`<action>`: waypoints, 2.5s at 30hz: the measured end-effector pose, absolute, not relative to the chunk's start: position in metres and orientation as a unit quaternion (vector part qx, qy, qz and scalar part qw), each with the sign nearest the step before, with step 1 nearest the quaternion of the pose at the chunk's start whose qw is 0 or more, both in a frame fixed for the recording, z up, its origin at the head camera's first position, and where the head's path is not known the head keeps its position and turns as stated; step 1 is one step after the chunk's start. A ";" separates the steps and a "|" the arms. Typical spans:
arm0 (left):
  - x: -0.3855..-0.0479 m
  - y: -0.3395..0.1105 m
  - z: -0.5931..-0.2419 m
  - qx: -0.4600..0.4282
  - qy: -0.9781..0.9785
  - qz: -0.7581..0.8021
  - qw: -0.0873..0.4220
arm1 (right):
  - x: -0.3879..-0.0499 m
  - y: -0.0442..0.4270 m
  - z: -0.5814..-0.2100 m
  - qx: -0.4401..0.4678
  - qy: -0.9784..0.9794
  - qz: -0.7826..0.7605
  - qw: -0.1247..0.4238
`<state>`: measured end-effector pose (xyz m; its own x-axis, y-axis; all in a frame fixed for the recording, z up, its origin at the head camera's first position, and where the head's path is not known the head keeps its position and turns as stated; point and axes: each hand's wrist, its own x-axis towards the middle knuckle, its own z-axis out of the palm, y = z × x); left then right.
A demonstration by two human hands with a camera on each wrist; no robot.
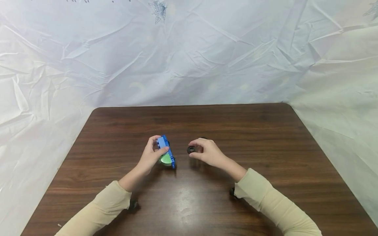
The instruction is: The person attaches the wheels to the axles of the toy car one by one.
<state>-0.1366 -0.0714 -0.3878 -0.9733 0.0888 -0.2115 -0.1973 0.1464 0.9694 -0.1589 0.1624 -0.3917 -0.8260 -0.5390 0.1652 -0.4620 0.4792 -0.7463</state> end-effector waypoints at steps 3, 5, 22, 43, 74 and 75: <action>-0.136 -0.071 -0.385 -0.038 0.749 0.651 0.112 | -0.158 0.157 -0.390 -0.303 0.854 -0.421 0.047; -0.136 -0.071 -0.385 -0.039 0.749 0.652 0.113 | -0.157 0.153 -0.389 -0.316 0.850 -0.419 0.043; -0.150 -0.071 -0.413 -0.038 0.745 0.656 0.114 | -0.150 0.124 -0.385 -0.388 0.842 -0.374 0.008; -0.147 -0.069 -0.407 -0.032 0.755 0.647 0.105 | -0.143 0.113 -0.388 -0.445 0.848 -0.278 -0.077; -0.140 -0.068 -0.411 -0.042 0.770 0.636 0.009 | -0.140 0.104 -0.410 -0.427 0.824 -0.349 -0.129; -0.140 -0.068 -0.411 -0.042 0.770 0.637 0.005 | -0.139 0.103 -0.410 -0.418 0.826 -0.356 -0.127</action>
<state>-0.1396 -0.0677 -0.4109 -0.9965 -0.0580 -0.0602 -0.0700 0.1853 0.9802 -0.1392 0.1031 -0.4103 -0.6179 -0.6004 0.5077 -0.7814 0.3970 -0.4815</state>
